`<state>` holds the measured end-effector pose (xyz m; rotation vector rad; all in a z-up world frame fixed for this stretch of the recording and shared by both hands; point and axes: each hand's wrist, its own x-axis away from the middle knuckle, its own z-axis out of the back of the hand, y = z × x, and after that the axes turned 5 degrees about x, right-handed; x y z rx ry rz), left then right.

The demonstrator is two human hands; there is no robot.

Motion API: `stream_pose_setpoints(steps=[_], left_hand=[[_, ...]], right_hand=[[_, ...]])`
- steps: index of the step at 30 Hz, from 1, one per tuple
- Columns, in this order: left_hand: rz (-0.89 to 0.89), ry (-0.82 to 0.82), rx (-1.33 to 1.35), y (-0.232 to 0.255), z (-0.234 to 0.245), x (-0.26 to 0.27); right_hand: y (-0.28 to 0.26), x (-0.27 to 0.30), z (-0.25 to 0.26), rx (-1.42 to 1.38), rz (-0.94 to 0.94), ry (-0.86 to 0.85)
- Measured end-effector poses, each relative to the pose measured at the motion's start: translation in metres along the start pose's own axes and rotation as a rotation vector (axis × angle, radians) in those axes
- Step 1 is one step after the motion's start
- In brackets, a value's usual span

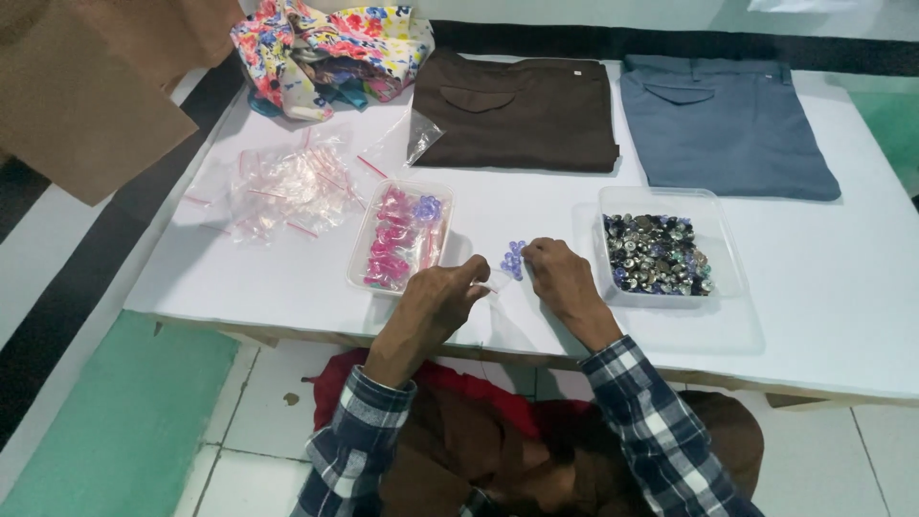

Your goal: Picking small decorative items and placing them into small plastic bags.

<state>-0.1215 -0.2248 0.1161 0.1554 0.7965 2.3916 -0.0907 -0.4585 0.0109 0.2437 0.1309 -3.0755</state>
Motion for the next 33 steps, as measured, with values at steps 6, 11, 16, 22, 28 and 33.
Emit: stream_pose_setpoints(steps=[6, 11, 16, 22, 28, 33], left_hand=[[-0.01, -0.043, 0.087, 0.004, 0.009, -0.009], [0.015, -0.064, 0.055, -0.008, -0.001, -0.033], [0.012, -0.062, 0.041, -0.013, -0.002, -0.048], [0.034, -0.081, 0.11, 0.008, 0.01, -0.046], [0.038, -0.096, 0.142, 0.005, 0.016, -0.043], [0.033, -0.063, 0.137, -0.008, 0.018, -0.037]], right_hand=[[0.006, 0.012, 0.002, -0.33, -0.1, -0.005], [0.001, 0.026, 0.042, -0.674, -0.123, 0.169], [-0.021, 0.034, 0.094, -1.0, -0.17, 0.227], [-0.042, 0.031, 0.107, -0.901, 0.016, 0.248], [-0.041, 0.028, 0.102, -0.724, 0.128, 0.238], [-0.012, 0.0, 0.067, -0.366, 0.04, 0.142]])
